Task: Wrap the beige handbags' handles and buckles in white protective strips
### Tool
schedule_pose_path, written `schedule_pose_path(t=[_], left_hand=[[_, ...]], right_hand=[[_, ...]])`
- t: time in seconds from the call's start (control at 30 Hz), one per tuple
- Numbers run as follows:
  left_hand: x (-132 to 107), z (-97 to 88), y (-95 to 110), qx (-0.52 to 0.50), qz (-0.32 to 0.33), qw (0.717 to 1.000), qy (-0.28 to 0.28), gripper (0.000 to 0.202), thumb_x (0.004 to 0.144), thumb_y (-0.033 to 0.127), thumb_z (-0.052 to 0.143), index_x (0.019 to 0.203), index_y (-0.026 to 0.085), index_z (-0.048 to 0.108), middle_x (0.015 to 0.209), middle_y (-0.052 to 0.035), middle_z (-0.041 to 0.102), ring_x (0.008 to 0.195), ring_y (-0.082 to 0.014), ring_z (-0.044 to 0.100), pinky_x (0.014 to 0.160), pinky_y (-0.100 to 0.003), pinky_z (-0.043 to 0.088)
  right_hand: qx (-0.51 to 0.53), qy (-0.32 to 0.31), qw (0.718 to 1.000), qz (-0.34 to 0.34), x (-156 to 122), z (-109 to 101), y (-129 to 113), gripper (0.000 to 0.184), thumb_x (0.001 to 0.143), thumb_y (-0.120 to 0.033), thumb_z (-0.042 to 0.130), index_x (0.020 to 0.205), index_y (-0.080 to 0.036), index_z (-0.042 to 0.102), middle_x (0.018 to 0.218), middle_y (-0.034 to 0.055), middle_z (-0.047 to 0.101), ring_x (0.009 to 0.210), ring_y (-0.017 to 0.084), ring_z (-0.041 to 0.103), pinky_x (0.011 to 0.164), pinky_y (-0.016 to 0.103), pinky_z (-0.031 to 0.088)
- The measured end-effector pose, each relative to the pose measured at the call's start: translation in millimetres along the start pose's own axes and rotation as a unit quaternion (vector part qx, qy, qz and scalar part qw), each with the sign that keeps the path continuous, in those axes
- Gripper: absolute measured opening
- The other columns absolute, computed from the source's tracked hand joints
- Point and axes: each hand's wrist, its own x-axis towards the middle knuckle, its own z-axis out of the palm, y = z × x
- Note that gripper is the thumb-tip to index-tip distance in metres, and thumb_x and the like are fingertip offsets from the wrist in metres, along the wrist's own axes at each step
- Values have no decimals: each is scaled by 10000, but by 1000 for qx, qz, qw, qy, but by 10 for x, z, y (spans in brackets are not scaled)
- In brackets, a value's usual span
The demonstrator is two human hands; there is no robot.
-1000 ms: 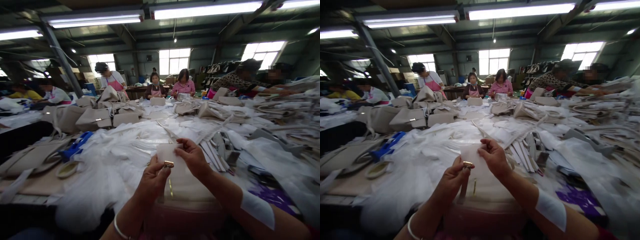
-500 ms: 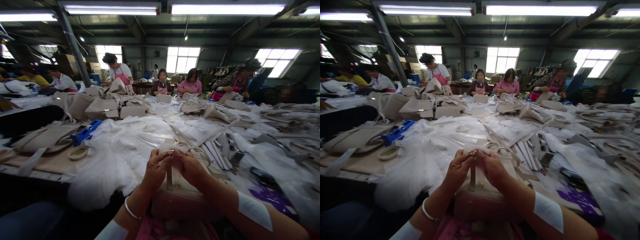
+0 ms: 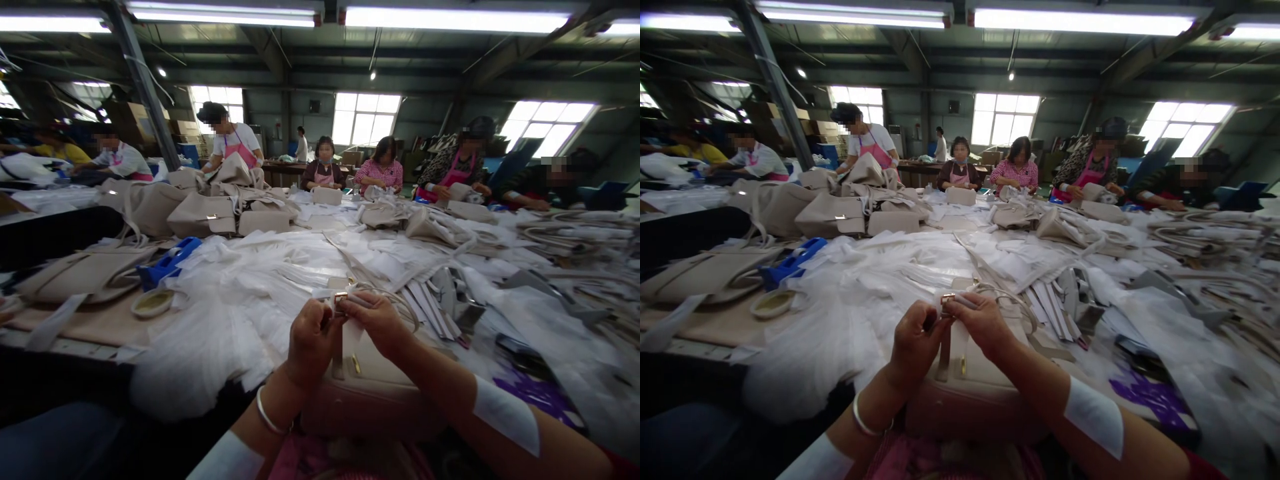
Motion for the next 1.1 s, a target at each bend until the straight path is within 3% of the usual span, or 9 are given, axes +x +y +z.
schedule_pose_path(t=[0.1,0.23,0.47,0.63,0.77,0.83,0.93,1.03,1.1], left_hand=[[-15,-14,-6,-29,23,999,-7,246,847,208,678,703,189,479,721,35,464,656,-103,458,624,-222,405],[-10,12,-9,-114,-114,987,-21,205,823,253,705,766,198,516,727,43,504,631,-98,510,579,-202,444],[14,57,12,-145,-191,970,-37,217,798,317,731,806,197,550,750,34,564,661,-107,559,604,-212,480],[30,50,54,-109,-173,978,-46,242,814,350,721,768,195,541,721,35,536,629,-102,522,581,-217,454],[65,-9,167,-71,-92,993,-22,233,822,327,714,723,184,560,734,13,528,647,-110,498,609,-241,450],[104,-73,194,-119,-49,990,-62,200,786,332,751,780,173,632,847,-33,592,774,-147,561,715,-278,493],[179,-149,131,-299,-134,929,-173,296,832,444,699,864,150,703,1053,-116,650,946,-218,630,814,-350,537],[243,-128,6,-414,-300,827,-234,414,828,545,679,843,133,701,918,-114,694,794,-202,674,710,-341,557],[271,-65,-34,-405,-330,813,-258,471,736,589,753,858,137,700,776,-75,684,696,-183,659,653,-313,542]], right_hand=[[-11,-31,999,-26,-6,-30,-5,176,807,-368,756,852,-200,783,776,5,697,675,124,550,630,249,416],[-81,-14,995,-59,-3,-65,-86,208,848,-381,709,820,-184,769,659,-26,597,577,90,420,533,237,316],[-125,-1,983,-132,75,-80,-165,156,859,-341,698,914,-228,790,893,14,714,846,171,609,783,291,459],[-169,1,976,-137,95,-118,-131,144,792,-297,757,917,-234,791,870,15,727,826,187,634,796,314,477],[-182,37,976,-114,65,-119,-180,104,752,-287,766,806,-198,777,748,5,693,731,168,604,714,297,463],[-150,49,983,-93,41,-119,-219,122,738,-300,766,764,-181,766,707,4,674,690,157,582,671,286,450],[-95,54,992,-60,1,-117,-261,166,712,-327,779,759,-169,760,647,-6,643,605,132,529,603,274,425],[-75,49,995,-45,-31,-94,-267,191,703,-347,787,753,-165,756,601,-15,607,546,113,465,543,266,386],[-73,45,995,-48,-40,-76,-256,190,705,-349,788,744,-166,756,615,-9,609,562,118,466,540,265,379]])
